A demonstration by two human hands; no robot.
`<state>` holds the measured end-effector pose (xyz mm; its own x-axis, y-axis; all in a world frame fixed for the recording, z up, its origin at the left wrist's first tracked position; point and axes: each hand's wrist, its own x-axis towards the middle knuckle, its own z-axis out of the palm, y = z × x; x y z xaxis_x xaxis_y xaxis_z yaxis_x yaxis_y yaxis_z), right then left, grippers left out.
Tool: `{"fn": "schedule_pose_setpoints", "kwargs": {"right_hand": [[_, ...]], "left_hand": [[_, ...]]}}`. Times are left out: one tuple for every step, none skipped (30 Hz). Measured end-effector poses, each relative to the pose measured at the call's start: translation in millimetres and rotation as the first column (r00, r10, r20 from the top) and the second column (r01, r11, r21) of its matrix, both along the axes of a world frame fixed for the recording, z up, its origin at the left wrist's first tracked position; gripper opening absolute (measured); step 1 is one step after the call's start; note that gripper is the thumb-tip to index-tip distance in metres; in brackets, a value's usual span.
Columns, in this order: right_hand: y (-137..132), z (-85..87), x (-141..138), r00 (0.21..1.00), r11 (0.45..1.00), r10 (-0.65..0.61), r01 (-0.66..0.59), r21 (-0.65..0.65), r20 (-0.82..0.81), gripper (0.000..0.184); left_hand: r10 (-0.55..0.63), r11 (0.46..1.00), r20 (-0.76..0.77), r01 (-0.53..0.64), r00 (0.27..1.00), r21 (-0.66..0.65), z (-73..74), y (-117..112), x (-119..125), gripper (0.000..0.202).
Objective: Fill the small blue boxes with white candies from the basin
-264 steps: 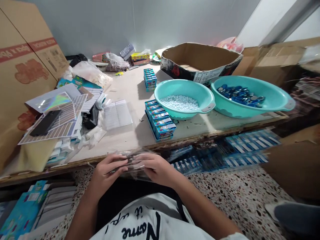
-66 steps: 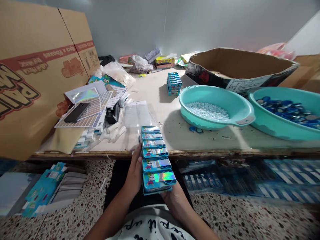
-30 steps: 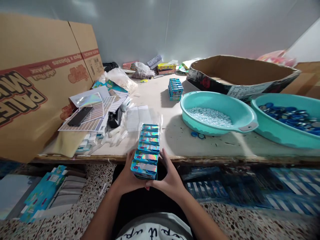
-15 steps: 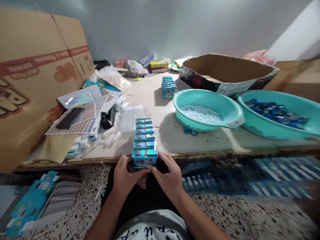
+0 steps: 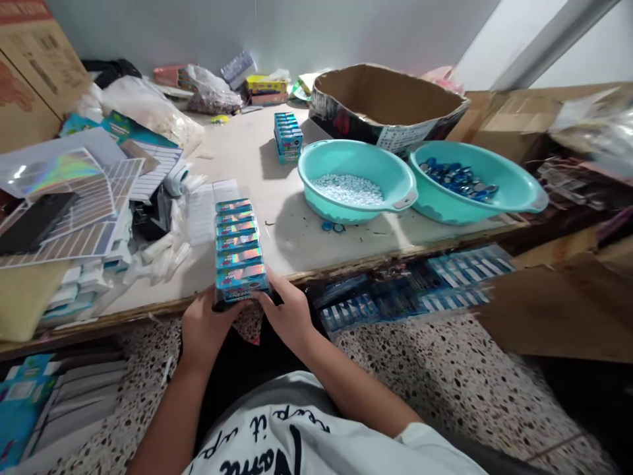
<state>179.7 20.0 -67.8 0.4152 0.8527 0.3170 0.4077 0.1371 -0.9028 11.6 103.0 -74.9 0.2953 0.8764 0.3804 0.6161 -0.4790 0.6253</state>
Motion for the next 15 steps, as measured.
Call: {"fn": "schedule_pose_setpoints", "kwargs": {"right_hand": [[1, -0.1, 0, 1.0, 1.0, -0.001, 0.001, 0.003, 0.003, 0.047], [2, -0.9, 0, 1.0, 1.0, 0.006, -0.006, 0.009, 0.007, 0.047], [2, -2.5, 1, 1.0, 1.0, 0.012, -0.012, 0.017, 0.007, 0.047], [1, -4.9, 1, 1.0, 1.0, 0.016, -0.016, 0.026, -0.003, 0.049], [0, -7.8, 2, 0.999, 0.999, 0.023, -0.022, 0.033, -0.029, 0.052], [-3, -10.9, 3, 0.996, 0.999, 0.039, -0.036, 0.038, -0.076, 0.058], [-6, -13.8, 5, 0.988, 0.997, 0.066, -0.06, 0.045, -0.139, 0.065], [-10, -16.2, 7, 0.973, 0.995, 0.099, -0.089, 0.054, -0.208, 0.07], [-14, -17.8, 11, 0.956, 0.99, 0.133, -0.118, 0.07, -0.262, 0.074], [-17, -18.4, 17, 0.945, 0.986, 0.159, -0.138, 0.093, -0.285, 0.074], [-19, -18.0, 24, 0.945, 0.982, 0.174, -0.147, 0.116, -0.277, 0.071], [-17, -16.5, 32, 0.953, 0.981, 0.17, -0.138, 0.138, -0.252, 0.068], [-11, -13.8, 40, 0.962, 0.982, 0.143, -0.11, 0.151, -0.234, 0.066], [-2, -10.0, 46, 0.965, 0.987, 0.106, -0.073, 0.143, -0.24, 0.065], [10, -5.0, 51, 0.958, 0.993, 0.065, -0.034, 0.113, -0.278, 0.065]], "left_hand": [[0.027, 1.0, -0.01, -0.027, 1.0, -0.002, 1.2, 0, 3, 0.047], [0.043, 0.999, -0.007, -0.043, 0.999, -0.025, 2.3, 0, 5, 0.05], [0.05, 0.997, 0.016, -0.049, 0.999, -0.065, 3.1, 0, 7, 0.055], [0.047, 0.992, 0.064, -0.039, 0.997, -0.119, 3.2, 0, 9, 0.062], [0.031, 0.984, 0.136, -0.007, 0.99, -0.177, 2.7, 1, 10, 0.071], [0.012, 0.973, 0.219, 0.039, 0.976, -0.227, 1.5, 1, 9, 0.083], [-0.011, 0.959, 0.294, 0.093, 0.956, -0.266, -0.3, 1, 9, 0.095], [-0.034, 0.945, 0.353, 0.145, 0.935, -0.292, -2.4, 2, 8, 0.106], [-0.055, 0.932, 0.395, 0.189, 0.917, -0.309, -4.4, 2, 6, 0.115], [-0.07, 0.92, 0.421, 0.221, 0.904, -0.323, -6.0, 3, 5, 0.123], [-0.077, 0.91, 0.44, 0.243, 0.895, -0.335, -6.9, 3, 5, 0.131], [-0.08, 0.904, 0.458, 0.258, 0.885, -0.34, -7.1, 4, 5, 0.137], [-0.086, 0.903, 0.472, 0.269, 0.877, -0.336, -6.5, 5, 6, 0.141], [-0.089, 0.906, 0.478, 0.271, 0.874, -0.326, -5.3, 6, 8, 0.14], [-0.097, 0.909, 0.469, 0.269, 0.878, -0.317, -3.8, 7, 11, 0.134]]}}
